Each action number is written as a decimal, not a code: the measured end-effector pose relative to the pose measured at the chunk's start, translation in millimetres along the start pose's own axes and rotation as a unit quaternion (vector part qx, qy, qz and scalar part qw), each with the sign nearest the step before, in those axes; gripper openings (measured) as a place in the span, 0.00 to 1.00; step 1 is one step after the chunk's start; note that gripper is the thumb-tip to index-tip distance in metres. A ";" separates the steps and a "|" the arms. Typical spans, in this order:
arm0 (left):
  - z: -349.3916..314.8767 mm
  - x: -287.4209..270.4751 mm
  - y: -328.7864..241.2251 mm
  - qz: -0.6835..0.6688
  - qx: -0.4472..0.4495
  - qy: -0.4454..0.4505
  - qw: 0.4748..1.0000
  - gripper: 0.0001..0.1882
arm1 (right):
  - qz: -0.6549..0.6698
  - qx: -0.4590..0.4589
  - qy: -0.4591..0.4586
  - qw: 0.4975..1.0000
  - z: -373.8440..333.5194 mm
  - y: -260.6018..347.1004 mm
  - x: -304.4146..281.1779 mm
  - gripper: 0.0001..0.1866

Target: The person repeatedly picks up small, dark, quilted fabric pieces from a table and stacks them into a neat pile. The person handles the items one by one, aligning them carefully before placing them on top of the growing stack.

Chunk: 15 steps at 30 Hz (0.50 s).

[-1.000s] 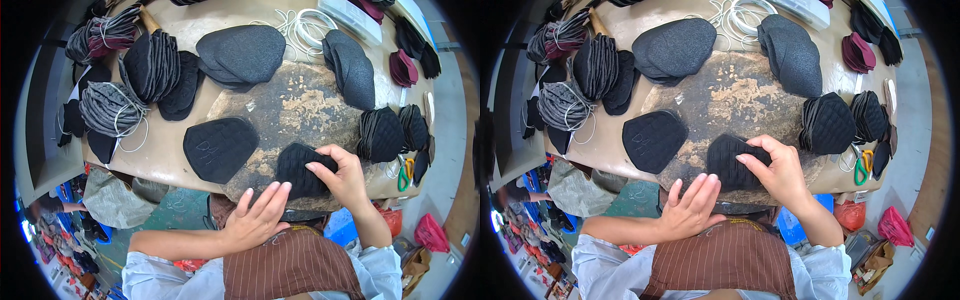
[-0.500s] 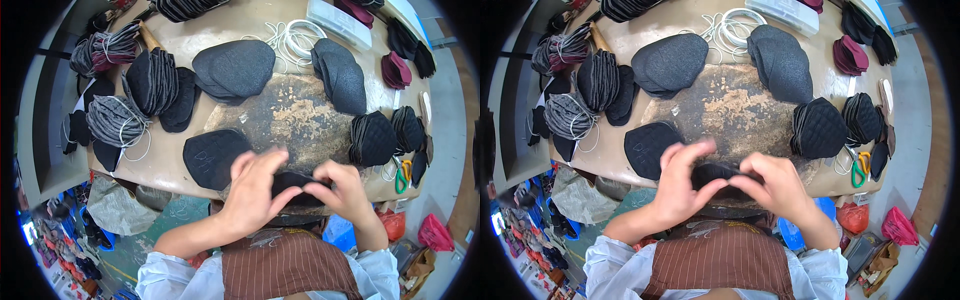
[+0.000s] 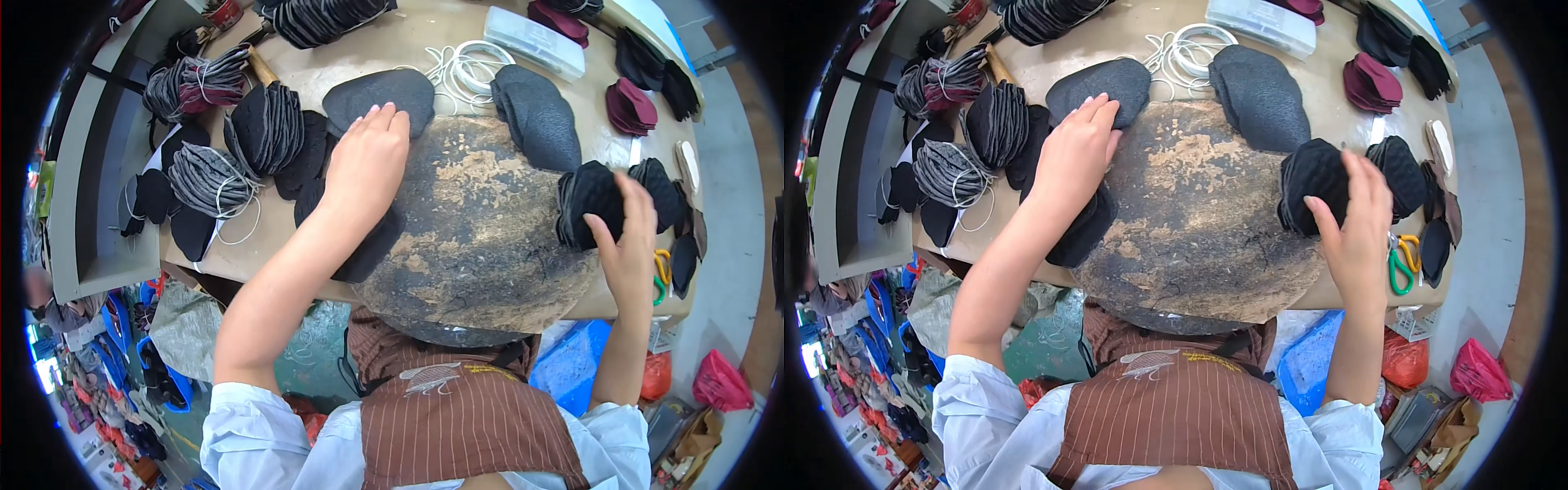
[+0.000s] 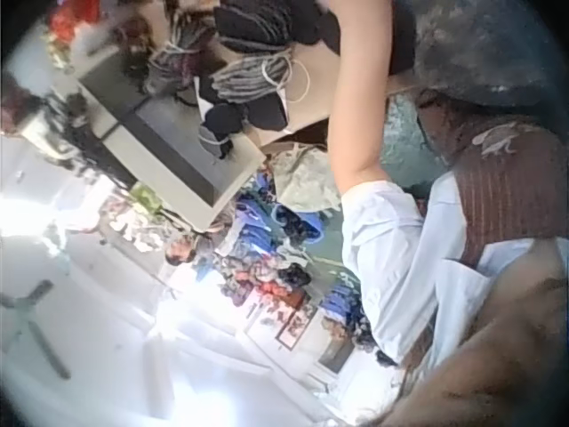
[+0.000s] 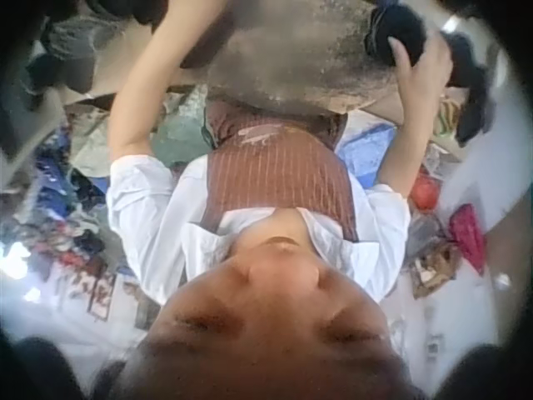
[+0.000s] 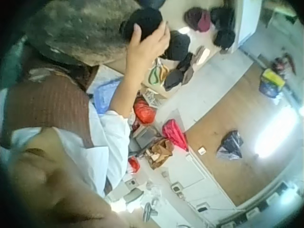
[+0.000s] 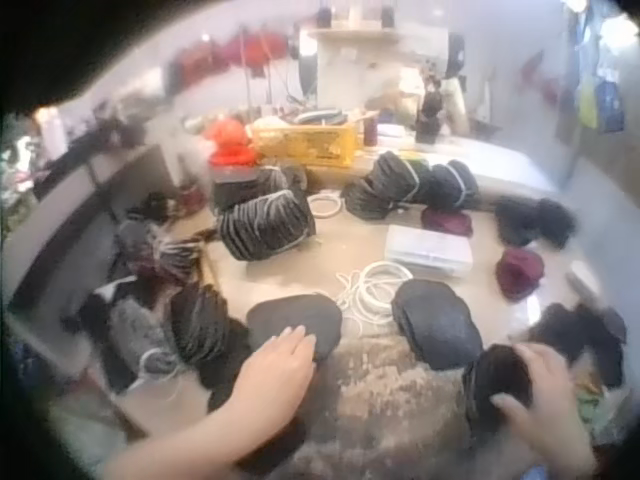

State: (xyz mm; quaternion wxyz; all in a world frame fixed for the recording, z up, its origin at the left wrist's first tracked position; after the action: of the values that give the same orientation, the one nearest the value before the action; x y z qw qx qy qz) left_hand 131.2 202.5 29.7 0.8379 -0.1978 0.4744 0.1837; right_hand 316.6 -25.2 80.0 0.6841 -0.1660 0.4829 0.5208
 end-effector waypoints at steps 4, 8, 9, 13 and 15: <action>22.2 2.6 14.7 -0.068 -0.077 0.032 0.994 0.11 | -0.002 0.011 0.043 0.999 -5.1 -16.5 -4.0 0.27; -0.5 -37.0 -34.4 -0.129 0.083 -0.127 0.980 0.14 | 0.000 0.007 0.011 1.000 -12.2 -21.8 -1.2 0.25; -20.3 -36.8 -57.1 -0.119 0.116 -0.075 0.983 0.16 | -0.002 0.014 0.008 1.000 -15.9 -24.4 -1.1 0.26; -111.5 -40.0 -106.5 -0.208 0.119 0.098 0.966 0.20 | -0.013 0.036 0.009 0.999 -10.6 -17.8 -3.1 0.29; -133.2 -39.4 -112.5 -0.206 0.115 0.129 0.963 0.22 | -0.029 0.044 0.008 0.999 -11.5 -18.3 -2.9 0.30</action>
State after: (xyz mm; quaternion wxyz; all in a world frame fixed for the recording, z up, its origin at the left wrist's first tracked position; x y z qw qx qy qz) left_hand 71.7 34.3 18.7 0.8061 -0.2157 0.5458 -0.0757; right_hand 327.0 -42.6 71.9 0.7014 -0.1544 0.5059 0.4778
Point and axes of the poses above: each hand's wrist, its own z-axis towards the middle knuckle, its own x-axis out of the palm, y = z × x, the point moved 6 cm from there along z, towards the middle knuckle, and after that the axes turned 9 degrees about -y, right-handed, at the moved point
